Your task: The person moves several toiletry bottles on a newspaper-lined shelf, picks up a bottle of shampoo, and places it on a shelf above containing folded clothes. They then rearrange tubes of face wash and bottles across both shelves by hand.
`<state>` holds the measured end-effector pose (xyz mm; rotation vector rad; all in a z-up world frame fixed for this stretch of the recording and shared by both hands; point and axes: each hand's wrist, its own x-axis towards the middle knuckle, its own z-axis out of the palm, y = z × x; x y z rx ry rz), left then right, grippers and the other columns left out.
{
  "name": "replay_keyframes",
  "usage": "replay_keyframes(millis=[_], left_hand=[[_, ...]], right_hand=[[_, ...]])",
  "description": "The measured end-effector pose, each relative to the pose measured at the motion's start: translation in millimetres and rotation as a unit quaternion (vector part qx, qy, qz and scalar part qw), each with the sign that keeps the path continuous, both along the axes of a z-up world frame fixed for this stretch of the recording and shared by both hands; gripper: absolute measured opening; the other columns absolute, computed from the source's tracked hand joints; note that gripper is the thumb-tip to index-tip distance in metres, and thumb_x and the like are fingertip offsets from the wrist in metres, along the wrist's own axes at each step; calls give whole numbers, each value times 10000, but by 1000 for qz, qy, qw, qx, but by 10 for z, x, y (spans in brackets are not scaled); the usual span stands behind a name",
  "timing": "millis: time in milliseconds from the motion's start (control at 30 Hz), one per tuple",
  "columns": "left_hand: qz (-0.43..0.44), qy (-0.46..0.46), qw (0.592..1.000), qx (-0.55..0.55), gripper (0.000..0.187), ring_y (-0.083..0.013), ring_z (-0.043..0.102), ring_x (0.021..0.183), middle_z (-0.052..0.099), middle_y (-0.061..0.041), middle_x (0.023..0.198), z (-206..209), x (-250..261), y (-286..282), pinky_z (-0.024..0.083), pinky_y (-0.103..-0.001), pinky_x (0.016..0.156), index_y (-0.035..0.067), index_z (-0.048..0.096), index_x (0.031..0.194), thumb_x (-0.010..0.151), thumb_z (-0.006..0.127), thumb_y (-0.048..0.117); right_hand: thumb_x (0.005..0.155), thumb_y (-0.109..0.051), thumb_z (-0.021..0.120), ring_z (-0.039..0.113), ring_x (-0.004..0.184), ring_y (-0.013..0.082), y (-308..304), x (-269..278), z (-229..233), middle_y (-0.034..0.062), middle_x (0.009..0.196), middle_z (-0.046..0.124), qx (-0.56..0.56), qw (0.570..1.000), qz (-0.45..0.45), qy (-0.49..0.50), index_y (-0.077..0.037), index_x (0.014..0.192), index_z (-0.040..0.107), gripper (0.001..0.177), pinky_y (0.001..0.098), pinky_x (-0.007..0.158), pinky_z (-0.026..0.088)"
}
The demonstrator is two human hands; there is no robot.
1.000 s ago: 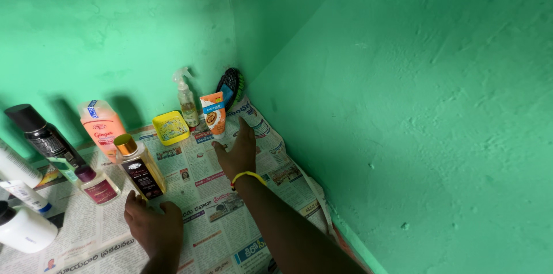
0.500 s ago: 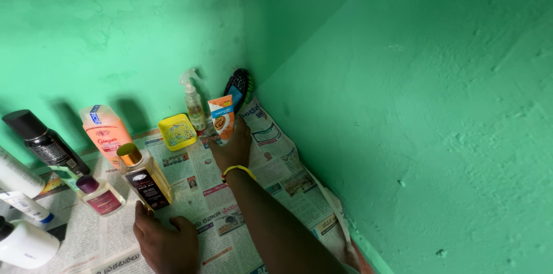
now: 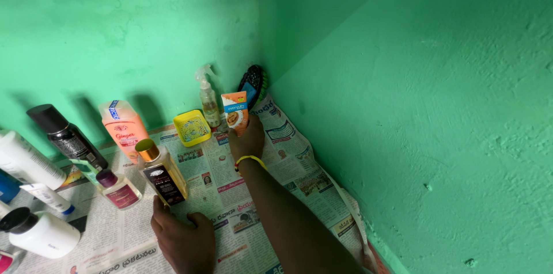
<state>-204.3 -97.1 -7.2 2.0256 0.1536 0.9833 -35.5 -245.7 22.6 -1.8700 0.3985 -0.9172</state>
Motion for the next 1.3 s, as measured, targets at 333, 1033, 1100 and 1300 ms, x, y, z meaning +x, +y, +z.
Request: replay_keyframes(millis=[333,1033,1100,1300], left_hand=[[-4,11,1000,3,768,-476,592,1184,550,-311,1307,7,-13,10,493,-525,1001,-88,382,1513,780,586,15],[-22,30,999,-15,767,-499,590,1122,517,-313,1296,130,-74,34,498,-535,942,-60,366,1509,777,581,20],[-19,31,999,-16,749,-495,587,1123,521,-305,1278,135,-74,25,495,-536,944,-49,381,1500,780,575,20],[-18,42,999,-24,748,-478,595,1122,516,-300,1273,162,-67,11,499,-532,933,-46,379,1492,771,568,23]], right_hand=[[875,-64,726,713,862,268,-180,50,-256,121,1023,679,-64,995,65,-32,-60,1026,658,165,386,756,572],[899,-93,741,739,940,220,379,-376,-254,95,1047,738,-38,949,314,-12,-47,1092,675,210,376,812,600],[894,-82,739,733,947,229,503,-355,-243,90,1048,730,-26,947,319,-26,-41,1070,672,193,380,820,598],[893,-39,695,746,1001,208,666,-237,-261,78,1047,759,-7,940,338,-36,-53,1114,679,222,364,875,590]])
